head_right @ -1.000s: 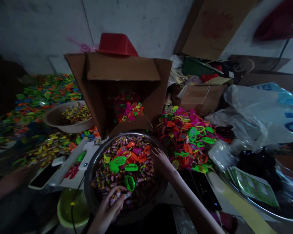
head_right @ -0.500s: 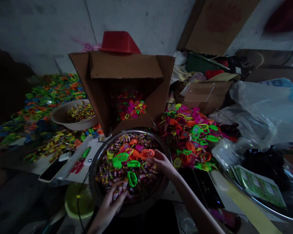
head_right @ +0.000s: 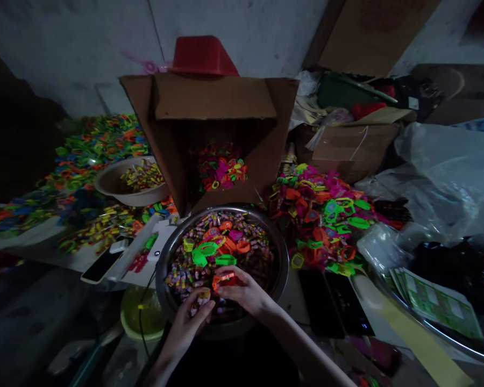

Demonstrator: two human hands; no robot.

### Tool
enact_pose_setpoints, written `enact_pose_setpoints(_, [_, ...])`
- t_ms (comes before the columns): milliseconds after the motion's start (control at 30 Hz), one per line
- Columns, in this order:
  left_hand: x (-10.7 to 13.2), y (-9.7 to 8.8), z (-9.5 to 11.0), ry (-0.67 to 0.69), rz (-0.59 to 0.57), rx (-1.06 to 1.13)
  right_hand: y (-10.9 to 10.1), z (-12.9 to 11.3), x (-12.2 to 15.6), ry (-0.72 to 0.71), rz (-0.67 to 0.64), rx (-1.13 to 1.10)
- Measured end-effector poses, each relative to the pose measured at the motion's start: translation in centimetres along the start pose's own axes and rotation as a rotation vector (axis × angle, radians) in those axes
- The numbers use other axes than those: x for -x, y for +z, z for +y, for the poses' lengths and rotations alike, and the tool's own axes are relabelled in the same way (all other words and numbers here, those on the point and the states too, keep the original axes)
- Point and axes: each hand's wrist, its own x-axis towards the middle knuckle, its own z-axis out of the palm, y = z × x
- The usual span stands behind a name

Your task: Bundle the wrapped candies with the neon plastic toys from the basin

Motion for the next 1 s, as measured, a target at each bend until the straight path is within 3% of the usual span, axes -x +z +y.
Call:
enact_pose_setpoints(200, [-0.1,-0.1,0.0,0.027,0.015,-0.042,0.7,-1.7,1.0,0.019,-0.099,0.431])
enact_pose_setpoints(300, [-0.1,-0.1,0.2,0.042,-0.016,-0.024,0.4,-2.4,1.2,0.013,-0.139,0.522])
enact_pose_setpoints(500, [-0.1,0.4,0.1,0.023,-0.012,0.011,-0.3,-4.0,1.6,-0.119,-0.067,0.590])
enact_pose_setpoints(800, [0.7,1.5,-2.0,0.131,0.218,-0.219,0.3,-4.0,2.9,-0.061,-0.124,0.560])
enact_pose_setpoints(1000, [1.2,1.6,-2.3,0.210,0.203,-0.330,0.0,-3.8,2.9,-0.051,-0.151,0.547])
